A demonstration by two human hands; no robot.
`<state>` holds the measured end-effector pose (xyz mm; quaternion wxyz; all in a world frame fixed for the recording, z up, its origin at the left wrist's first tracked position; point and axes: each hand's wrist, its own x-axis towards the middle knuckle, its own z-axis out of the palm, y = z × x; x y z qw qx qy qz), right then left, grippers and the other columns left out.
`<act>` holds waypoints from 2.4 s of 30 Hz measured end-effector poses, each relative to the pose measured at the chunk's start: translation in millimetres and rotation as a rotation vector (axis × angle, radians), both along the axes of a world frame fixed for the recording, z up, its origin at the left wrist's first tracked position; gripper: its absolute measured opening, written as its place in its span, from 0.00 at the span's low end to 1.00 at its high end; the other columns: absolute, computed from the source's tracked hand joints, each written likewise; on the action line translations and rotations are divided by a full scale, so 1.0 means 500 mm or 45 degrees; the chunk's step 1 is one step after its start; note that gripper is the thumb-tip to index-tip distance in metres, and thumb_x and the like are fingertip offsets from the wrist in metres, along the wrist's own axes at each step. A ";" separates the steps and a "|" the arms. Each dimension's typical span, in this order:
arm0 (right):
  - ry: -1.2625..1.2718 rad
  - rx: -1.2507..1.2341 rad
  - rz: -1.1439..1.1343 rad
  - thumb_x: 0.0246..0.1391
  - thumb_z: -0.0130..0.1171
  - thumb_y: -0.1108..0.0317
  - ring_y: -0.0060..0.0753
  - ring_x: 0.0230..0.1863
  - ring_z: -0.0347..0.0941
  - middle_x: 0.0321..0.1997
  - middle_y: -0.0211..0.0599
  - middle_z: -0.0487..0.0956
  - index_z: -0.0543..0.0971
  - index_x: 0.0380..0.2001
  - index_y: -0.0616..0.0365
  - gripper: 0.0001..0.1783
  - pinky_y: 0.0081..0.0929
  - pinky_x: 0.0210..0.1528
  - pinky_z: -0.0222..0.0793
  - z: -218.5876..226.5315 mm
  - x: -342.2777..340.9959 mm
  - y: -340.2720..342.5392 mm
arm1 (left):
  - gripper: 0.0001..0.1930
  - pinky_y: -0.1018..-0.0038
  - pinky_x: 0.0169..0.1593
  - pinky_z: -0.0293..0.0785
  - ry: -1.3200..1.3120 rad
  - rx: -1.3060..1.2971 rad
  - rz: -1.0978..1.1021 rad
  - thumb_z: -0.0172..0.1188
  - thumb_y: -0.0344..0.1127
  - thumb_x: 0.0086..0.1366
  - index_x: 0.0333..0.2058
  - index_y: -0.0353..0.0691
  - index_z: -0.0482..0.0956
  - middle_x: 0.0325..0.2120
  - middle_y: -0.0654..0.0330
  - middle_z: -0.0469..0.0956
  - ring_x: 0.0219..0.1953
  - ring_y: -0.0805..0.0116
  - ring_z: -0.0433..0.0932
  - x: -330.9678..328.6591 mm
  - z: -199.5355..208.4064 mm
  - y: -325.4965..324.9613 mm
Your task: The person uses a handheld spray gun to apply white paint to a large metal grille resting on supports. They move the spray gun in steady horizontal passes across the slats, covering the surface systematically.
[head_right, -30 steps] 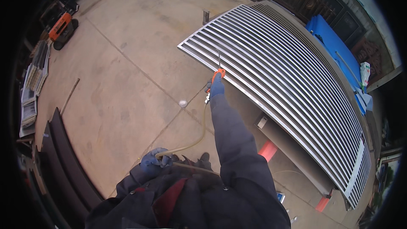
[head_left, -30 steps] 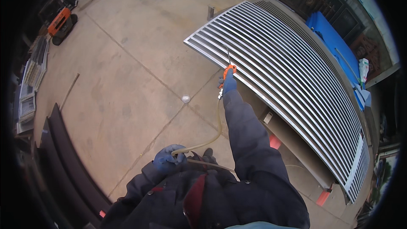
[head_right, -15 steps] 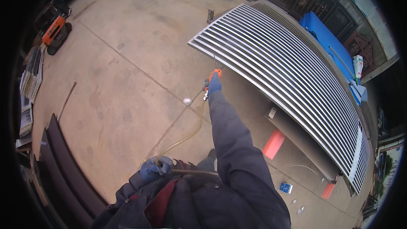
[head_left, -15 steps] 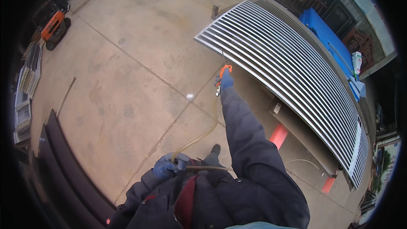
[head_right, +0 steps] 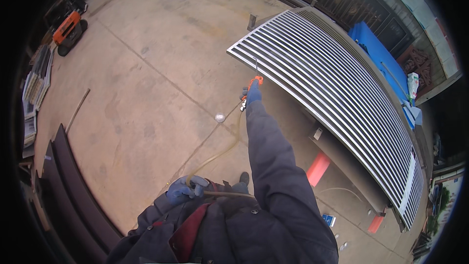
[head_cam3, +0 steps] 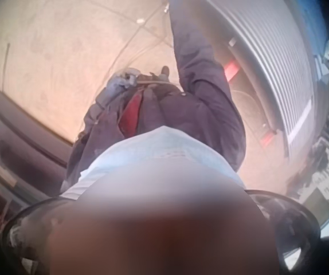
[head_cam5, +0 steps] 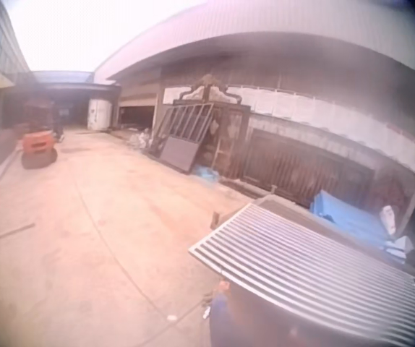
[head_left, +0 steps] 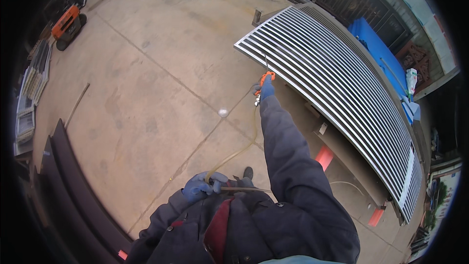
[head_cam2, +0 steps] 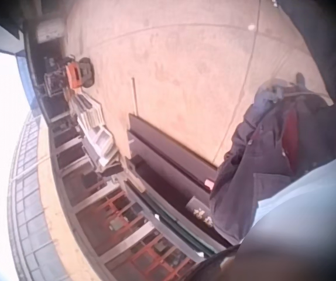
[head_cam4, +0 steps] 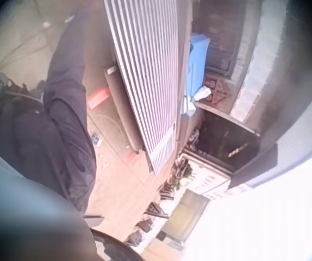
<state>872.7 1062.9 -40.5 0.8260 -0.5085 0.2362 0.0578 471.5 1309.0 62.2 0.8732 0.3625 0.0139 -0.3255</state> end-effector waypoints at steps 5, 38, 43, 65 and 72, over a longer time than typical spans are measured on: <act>0.017 0.009 0.254 0.61 0.46 0.33 0.24 0.16 0.66 0.26 0.36 0.73 0.72 0.43 0.58 0.34 0.36 0.18 0.71 -0.008 0.006 -0.019 | 0.27 0.81 0.36 0.65 -0.059 0.107 -0.055 0.54 0.26 0.51 0.52 0.27 0.74 0.29 0.60 0.75 0.31 0.74 0.71 0.007 0.010 -0.012; -0.081 0.123 0.014 0.60 0.45 0.31 0.25 0.17 0.66 0.22 0.32 0.72 0.72 0.38 0.59 0.36 0.32 0.18 0.68 -0.063 0.001 -0.288 | 0.28 0.82 0.39 0.66 -0.029 0.138 -0.258 0.56 0.31 0.53 0.54 0.27 0.72 0.31 0.61 0.76 0.33 0.77 0.70 0.115 0.051 -0.185; 0.049 -0.056 0.187 0.61 0.47 0.33 0.23 0.17 0.66 0.20 0.29 0.71 0.74 0.36 0.57 0.33 0.30 0.21 0.67 -0.067 0.010 -0.307 | 0.29 0.79 0.44 0.67 0.059 0.172 -0.169 0.57 0.30 0.50 0.54 0.26 0.72 0.32 0.60 0.77 0.37 0.73 0.73 0.161 0.070 -0.262; -0.081 0.090 -0.557 0.62 0.46 0.34 0.29 0.22 0.72 0.25 0.37 0.75 0.73 0.44 0.61 0.35 0.33 0.23 0.75 -0.115 -0.002 -0.652 | 0.29 0.79 0.47 0.69 -0.103 0.281 -0.275 0.62 0.37 0.54 0.55 0.30 0.73 0.35 0.60 0.78 0.38 0.74 0.74 0.323 0.054 -0.427; 0.131 0.157 -0.607 0.60 0.47 0.32 0.23 0.18 0.63 0.23 0.31 0.69 0.70 0.43 0.60 0.36 0.27 0.20 0.63 -0.072 -0.105 -0.861 | 0.28 0.78 0.48 0.69 -0.194 0.170 -0.516 0.60 0.37 0.57 0.55 0.30 0.73 0.36 0.61 0.77 0.39 0.73 0.74 0.416 0.051 -0.465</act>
